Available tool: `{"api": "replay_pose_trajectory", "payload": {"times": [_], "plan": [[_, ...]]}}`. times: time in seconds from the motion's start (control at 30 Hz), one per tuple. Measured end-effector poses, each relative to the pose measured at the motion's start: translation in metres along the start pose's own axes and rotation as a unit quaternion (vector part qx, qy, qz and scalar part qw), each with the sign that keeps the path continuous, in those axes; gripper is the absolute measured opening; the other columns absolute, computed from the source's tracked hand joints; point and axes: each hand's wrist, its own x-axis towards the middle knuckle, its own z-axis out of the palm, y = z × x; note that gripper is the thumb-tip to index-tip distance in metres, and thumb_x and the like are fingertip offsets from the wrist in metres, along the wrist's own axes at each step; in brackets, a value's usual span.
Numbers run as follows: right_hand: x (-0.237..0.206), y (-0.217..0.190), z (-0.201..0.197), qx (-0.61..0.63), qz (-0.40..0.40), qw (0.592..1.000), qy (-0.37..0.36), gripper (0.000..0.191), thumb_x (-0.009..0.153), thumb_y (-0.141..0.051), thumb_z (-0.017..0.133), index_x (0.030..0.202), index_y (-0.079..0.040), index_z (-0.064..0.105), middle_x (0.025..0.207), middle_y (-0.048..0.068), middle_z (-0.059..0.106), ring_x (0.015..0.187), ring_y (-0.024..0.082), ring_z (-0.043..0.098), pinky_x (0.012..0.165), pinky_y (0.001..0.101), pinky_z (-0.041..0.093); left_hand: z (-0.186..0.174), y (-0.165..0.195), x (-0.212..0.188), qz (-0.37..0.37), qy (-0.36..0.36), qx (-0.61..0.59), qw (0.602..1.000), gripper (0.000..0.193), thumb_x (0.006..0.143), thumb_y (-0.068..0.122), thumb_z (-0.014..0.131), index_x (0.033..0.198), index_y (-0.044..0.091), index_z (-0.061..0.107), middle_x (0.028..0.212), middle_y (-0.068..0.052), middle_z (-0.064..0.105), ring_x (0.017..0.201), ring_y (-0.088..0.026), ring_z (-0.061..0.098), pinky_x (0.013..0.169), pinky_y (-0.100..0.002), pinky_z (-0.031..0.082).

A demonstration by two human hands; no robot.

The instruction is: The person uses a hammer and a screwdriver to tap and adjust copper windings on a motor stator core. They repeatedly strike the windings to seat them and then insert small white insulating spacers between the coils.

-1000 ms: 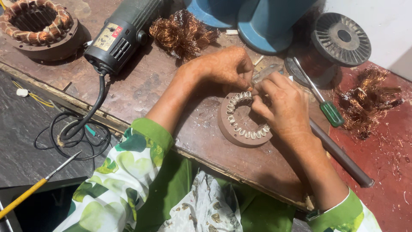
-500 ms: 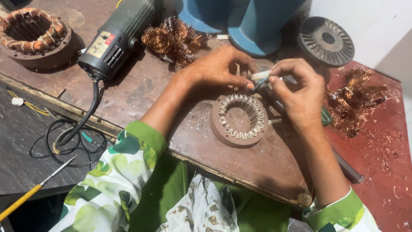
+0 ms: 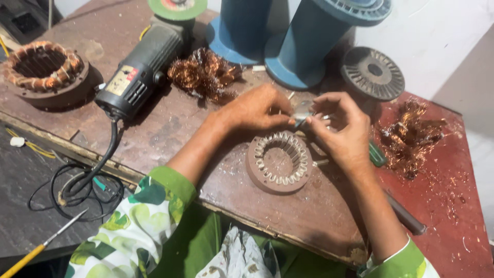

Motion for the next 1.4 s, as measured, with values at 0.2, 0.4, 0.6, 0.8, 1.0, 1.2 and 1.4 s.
{"api": "replay_pose_trajectory", "payload": {"times": [0.2, 0.4, 0.6, 0.8, 1.0, 1.2, 1.4], "plan": [[-0.004, -0.003, 0.004, -0.031, 0.01, 0.999, -0.017, 0.015, 0.089, -0.004, 0.075, 0.104, -0.006, 0.08, 0.095, 0.005, 0.077, 0.08, 0.011, 0.071, 0.072, 0.0253, 0.058, 0.002, 0.002, 0.001, 0.02, -0.005, 0.021, 1.0, 0.031, 0.085, 0.039, 0.074, 0.091, 0.01, 0.081, 0.076, -0.01, 0.077, 0.068, -0.022, 0.07, 0.063, -0.041, 0.052], [-0.005, 0.004, 0.01, -0.024, -0.022, 0.999, 0.001, 0.017, 0.09, -0.008, 0.074, 0.106, -0.005, 0.079, 0.096, 0.007, 0.077, 0.08, 0.01, 0.073, 0.071, 0.0248, 0.06, 0.009, -0.004, 0.002, 0.034, 0.017, 0.022, 0.999, 0.032, 0.092, 0.039, 0.068, 0.089, 0.009, 0.08, 0.078, -0.01, 0.076, 0.07, -0.022, 0.073, 0.066, -0.04, 0.054], [-0.003, 0.01, 0.011, -0.066, 0.054, 0.996, -0.021, 0.024, 0.085, -0.016, 0.08, 0.106, -0.007, 0.079, 0.09, 0.006, 0.079, 0.071, 0.01, 0.072, 0.063, 0.0265, 0.059, 0.012, -0.011, 0.005, 0.079, 0.071, 0.077, 0.991, 0.031, 0.089, 0.034, 0.07, 0.086, 0.005, 0.079, 0.079, -0.013, 0.075, 0.07, -0.027, 0.072, 0.066, -0.043, 0.055], [-0.006, 0.016, 0.019, -0.112, 0.079, 0.991, 0.006, 0.017, 0.087, -0.018, 0.078, 0.098, -0.005, 0.079, 0.08, 0.004, 0.076, 0.06, 0.013, 0.069, 0.052, 0.0287, 0.055, 0.019, -0.011, 0.006, 0.052, 0.072, 0.077, 0.993, 0.034, 0.088, 0.037, 0.072, 0.084, 0.004, 0.079, 0.076, -0.013, 0.074, 0.068, -0.027, 0.072, 0.067, -0.043, 0.056], [-0.011, 0.021, 0.026, -0.147, -0.033, 0.988, 0.033, 0.014, 0.088, -0.013, 0.077, 0.094, 0.0, 0.076, 0.079, 0.006, 0.074, 0.064, 0.012, 0.068, 0.059, 0.028, 0.055, 0.023, -0.013, 0.006, 0.087, 0.093, 0.093, 0.987, 0.033, 0.089, 0.034, 0.072, 0.08, 0.003, 0.077, 0.074, -0.014, 0.072, 0.068, -0.028, 0.07, 0.068, -0.043, 0.055], [-0.016, 0.012, 0.031, -0.215, -0.073, 0.972, 0.057, 0.008, 0.09, -0.008, 0.074, 0.088, -0.001, 0.07, 0.081, 0.009, 0.071, 0.063, 0.016, 0.066, 0.055, 0.0325, 0.054, 0.028, -0.009, 0.009, 0.04, 0.088, 0.076, 0.992, 0.023, 0.085, 0.027, 0.07, 0.077, 0.006, 0.077, 0.068, -0.011, 0.072, 0.058, -0.024, 0.068, 0.063, -0.041, 0.055], [-0.02, 0.002, 0.028, -0.314, -0.209, 0.923, 0.073, 0.014, 0.085, -0.007, 0.077, 0.084, 0.0, 0.064, 0.077, 0.012, 0.066, 0.068, 0.025, 0.064, 0.063, 0.04, 0.051, 0.03, -0.006, 0.006, 0.045, 0.119, 0.091, 0.988, 0.02, 0.083, 0.023, 0.072, 0.079, 0.005, 0.078, 0.07, -0.013, 0.073, 0.061, -0.025, 0.069, 0.064, -0.041, 0.056]]}}
